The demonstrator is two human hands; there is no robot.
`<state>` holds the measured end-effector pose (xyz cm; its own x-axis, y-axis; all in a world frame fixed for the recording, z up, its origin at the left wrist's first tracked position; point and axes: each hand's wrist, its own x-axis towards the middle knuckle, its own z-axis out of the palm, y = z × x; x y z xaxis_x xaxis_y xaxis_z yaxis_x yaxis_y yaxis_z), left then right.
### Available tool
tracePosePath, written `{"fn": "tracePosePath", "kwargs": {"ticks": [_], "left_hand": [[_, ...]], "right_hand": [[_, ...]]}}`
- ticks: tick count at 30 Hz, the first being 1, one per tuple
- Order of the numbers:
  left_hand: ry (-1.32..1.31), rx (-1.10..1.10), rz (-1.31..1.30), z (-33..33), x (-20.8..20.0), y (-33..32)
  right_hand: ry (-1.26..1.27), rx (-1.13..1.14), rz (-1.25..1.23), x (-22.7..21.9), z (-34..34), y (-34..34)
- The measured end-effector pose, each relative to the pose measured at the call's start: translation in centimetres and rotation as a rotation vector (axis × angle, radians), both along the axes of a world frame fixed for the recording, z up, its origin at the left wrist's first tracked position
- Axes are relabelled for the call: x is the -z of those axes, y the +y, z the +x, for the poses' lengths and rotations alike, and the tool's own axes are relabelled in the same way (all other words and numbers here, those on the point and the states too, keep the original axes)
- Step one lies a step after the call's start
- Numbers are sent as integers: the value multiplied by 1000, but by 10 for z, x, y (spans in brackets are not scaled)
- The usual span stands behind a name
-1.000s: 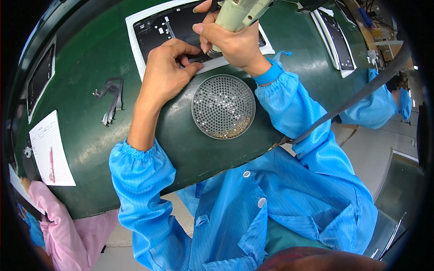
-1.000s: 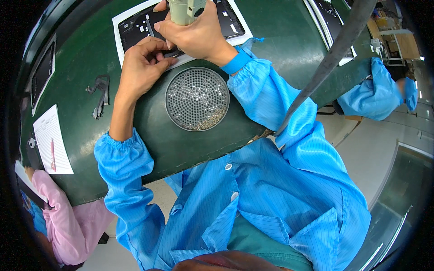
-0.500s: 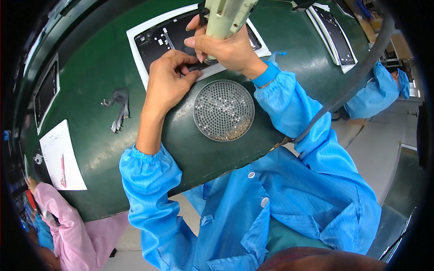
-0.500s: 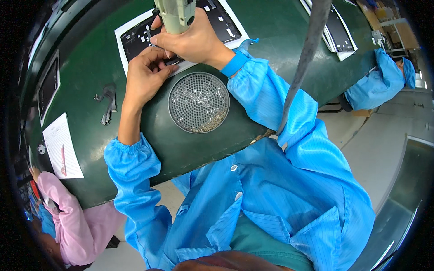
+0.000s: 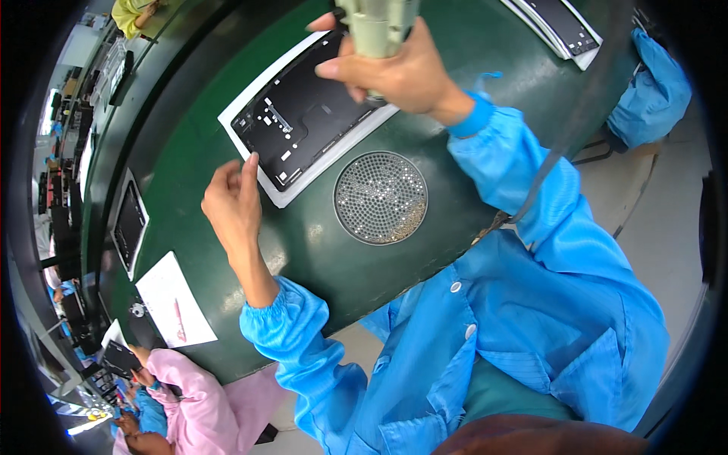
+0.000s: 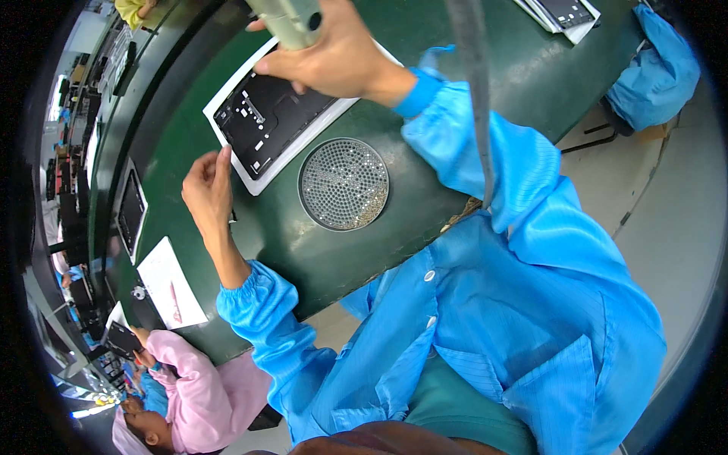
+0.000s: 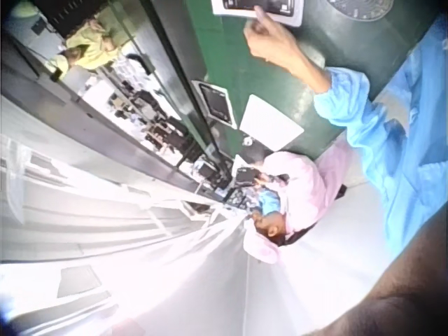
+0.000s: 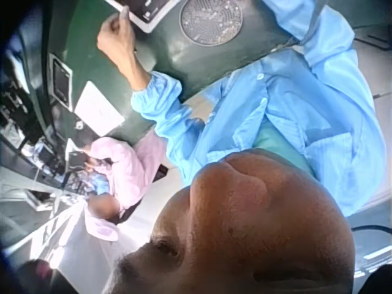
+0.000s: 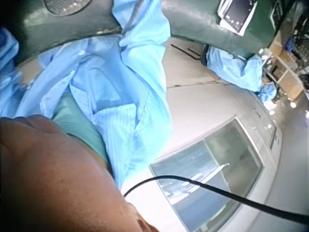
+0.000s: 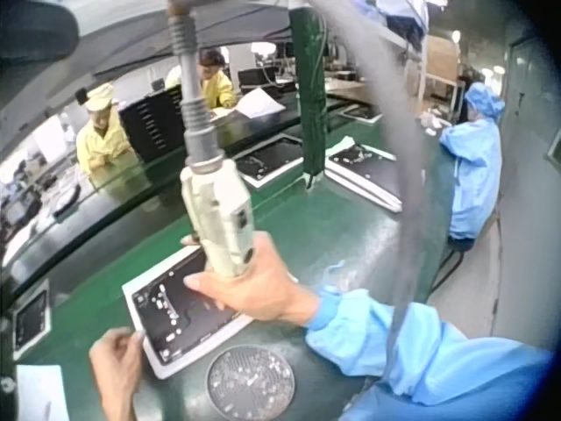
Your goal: Assembling electronic components onto a screen or tablet frame using an electric screwdriver at a factory workstation.
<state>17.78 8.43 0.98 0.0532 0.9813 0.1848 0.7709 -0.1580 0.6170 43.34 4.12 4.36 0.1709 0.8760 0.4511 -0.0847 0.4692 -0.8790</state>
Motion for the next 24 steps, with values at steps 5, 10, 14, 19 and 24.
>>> {"fn": "tracePosePath", "kwargs": {"ticks": [5,10,14,19,24], "left_hand": [[174,33,-353,1,5,-11],[-629,218,-280,-1,13,-12],[-1215,102,-240,8,-2,14],[-1250,48,-194,-24,-18,88],[-669,-102,101,-43,6,90]], "right_hand": [[-114,86,-100,15,40,-27],[-231,231,-90,17,49,-32],[-323,213,44,24,59,-31],[-263,130,-13,29,55,-28],[-165,125,-161,7,57,-37]]}}
